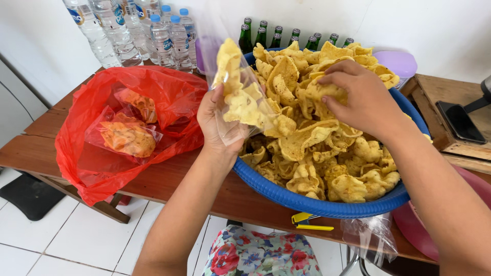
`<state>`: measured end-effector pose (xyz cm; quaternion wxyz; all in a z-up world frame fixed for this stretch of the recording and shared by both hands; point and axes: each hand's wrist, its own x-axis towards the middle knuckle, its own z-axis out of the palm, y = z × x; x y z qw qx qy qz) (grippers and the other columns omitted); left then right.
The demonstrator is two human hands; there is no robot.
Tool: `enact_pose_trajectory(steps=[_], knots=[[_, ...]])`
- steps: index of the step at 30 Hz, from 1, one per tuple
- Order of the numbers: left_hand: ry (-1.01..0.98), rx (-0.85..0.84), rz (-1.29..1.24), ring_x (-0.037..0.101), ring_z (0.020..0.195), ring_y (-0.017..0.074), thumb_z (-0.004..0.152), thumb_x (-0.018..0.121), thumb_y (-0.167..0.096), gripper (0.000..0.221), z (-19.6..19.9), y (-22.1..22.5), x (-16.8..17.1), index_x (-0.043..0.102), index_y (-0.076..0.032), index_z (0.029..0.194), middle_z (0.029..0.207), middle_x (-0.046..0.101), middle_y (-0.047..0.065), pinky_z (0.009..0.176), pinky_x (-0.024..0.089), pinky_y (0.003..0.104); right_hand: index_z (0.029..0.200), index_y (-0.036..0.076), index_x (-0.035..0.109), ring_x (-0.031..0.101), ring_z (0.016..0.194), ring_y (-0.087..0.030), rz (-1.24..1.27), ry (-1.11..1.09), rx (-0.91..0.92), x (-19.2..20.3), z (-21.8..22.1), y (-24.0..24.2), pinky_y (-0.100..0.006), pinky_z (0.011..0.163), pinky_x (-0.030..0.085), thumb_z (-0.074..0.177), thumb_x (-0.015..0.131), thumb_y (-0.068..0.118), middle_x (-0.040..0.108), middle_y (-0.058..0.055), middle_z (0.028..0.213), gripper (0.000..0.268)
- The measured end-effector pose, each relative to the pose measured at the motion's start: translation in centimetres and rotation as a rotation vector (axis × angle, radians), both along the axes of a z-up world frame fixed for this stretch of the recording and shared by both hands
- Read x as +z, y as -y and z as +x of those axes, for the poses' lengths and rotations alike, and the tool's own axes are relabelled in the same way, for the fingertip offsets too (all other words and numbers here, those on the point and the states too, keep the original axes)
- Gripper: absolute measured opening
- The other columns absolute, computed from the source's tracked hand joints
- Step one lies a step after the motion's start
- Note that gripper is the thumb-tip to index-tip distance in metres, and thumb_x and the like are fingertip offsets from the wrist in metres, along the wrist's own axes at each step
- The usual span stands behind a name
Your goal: The person sits at a wooden table and packs fried snacks from a blue basket into small clear plastic bags. They use a yellow handheld stapler to seal the bags and place the finished packages into a red plastic bag. The process is repeated multiple times.
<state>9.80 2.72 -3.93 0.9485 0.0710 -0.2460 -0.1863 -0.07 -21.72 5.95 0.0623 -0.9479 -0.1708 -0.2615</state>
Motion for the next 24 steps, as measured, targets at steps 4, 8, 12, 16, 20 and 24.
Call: enact_pose_trajectory(steps=[4,8,12,16,20,24], knots=[[-0.022,0.022,-0.019,0.065,0.116,0.0303,0.099,0.062,-0.027,0.044,0.1,-0.3,-0.1,0.058,-0.002,0.135,0.123,0.067,0.014,0.106,0.051,0.048,0.102,0.007,0.076,0.060,0.120,-0.035,-0.235,0.164,0.007,-0.4,0.7,-1.3,-0.046,0.106,0.047,0.087,0.076,0.017,0.067,-0.012,0.126,0.018],[0.046,0.202,0.000,0.064,0.120,0.0254,0.102,0.059,-0.027,0.044,0.2,-0.2,0.1,0.054,-0.009,0.141,0.129,0.064,0.009,0.108,0.051,0.045,0.107,0.007,0.074,0.061,0.121,-0.032,-0.210,-0.015,0.121,-0.3,1.7,-3.7,-0.044,0.107,0.047,0.088,0.076,0.021,0.066,-0.010,0.122,0.024],[0.082,0.308,-0.015,0.065,0.117,0.0284,0.108,0.054,-0.036,0.046,2.0,0.2,0.9,0.047,-0.010,0.145,0.130,0.062,0.010,0.104,0.054,0.049,0.116,0.007,0.070,0.058,0.117,-0.036,-0.345,-0.141,0.316,-1.2,2.8,-6.0,-0.048,0.101,0.045,0.069,0.085,0.034,0.064,-0.015,0.121,0.056],[0.041,0.316,0.003,0.065,0.116,0.0243,0.108,0.059,-0.033,0.049,3.0,0.5,0.7,0.046,-0.006,0.147,0.132,0.062,0.008,0.102,0.055,0.045,0.131,0.010,0.063,0.056,0.121,-0.032,-0.417,-0.227,0.191,-2.3,3.7,-6.2,-0.050,0.099,0.045,0.063,0.085,0.042,0.061,-0.013,0.129,0.078],[0.052,0.398,0.085,0.065,0.115,0.0215,0.106,0.065,-0.025,0.048,2.6,0.4,0.2,0.046,-0.002,0.144,0.131,0.062,0.010,0.098,0.057,0.044,0.116,0.006,0.071,0.058,0.119,-0.035,-0.274,-0.368,0.148,0.0,4.3,-2.4,-0.046,0.097,0.048,0.073,0.083,0.049,0.063,-0.018,0.128,0.062],[0.127,0.389,0.149,0.066,0.116,0.0255,0.109,0.065,-0.016,0.043,1.3,0.7,0.4,0.046,-0.001,0.145,0.131,0.062,0.015,0.101,0.058,0.045,0.094,0.008,0.084,0.070,0.098,-0.026,-0.226,-0.658,-0.259,2.6,4.2,-0.6,-0.038,0.090,0.058,0.083,0.078,0.059,0.074,-0.010,0.102,0.053]])
